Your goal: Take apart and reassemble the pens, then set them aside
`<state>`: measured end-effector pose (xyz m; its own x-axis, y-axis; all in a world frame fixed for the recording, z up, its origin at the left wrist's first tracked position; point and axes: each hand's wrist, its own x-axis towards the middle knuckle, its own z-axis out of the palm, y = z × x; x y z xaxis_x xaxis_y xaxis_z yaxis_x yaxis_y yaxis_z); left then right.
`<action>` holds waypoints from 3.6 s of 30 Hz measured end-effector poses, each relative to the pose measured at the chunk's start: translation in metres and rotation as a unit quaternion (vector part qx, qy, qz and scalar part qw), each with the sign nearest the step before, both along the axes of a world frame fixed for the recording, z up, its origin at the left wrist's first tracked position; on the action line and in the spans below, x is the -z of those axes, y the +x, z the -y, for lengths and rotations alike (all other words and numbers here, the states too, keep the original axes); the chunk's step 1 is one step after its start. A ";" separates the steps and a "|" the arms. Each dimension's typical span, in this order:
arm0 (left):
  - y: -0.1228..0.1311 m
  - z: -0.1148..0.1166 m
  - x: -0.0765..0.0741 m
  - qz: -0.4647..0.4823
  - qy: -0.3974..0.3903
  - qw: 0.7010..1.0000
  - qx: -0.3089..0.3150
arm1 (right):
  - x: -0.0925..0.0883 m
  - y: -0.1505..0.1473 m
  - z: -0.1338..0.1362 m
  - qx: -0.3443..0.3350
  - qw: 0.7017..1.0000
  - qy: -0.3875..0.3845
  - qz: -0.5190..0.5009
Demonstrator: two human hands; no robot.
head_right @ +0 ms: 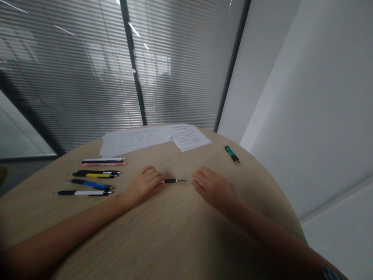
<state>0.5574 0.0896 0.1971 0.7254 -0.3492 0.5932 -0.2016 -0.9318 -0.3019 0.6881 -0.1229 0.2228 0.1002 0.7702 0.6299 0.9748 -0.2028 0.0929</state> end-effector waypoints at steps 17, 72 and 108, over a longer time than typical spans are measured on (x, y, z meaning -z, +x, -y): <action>0.000 -0.002 -0.002 0.007 -0.004 0.999 -0.043 | 0.033 0.005 -0.015 0.005 0.989 -0.145 -0.018; -0.006 0.012 -0.006 0.034 0.073 0.996 0.042 | 0.030 -0.008 -0.014 -0.077 0.983 0.048 -0.162; 0.000 -0.009 0.000 -0.010 0.006 1.000 -0.003 | 0.021 0.027 -0.008 -0.022 0.948 -0.099 -0.303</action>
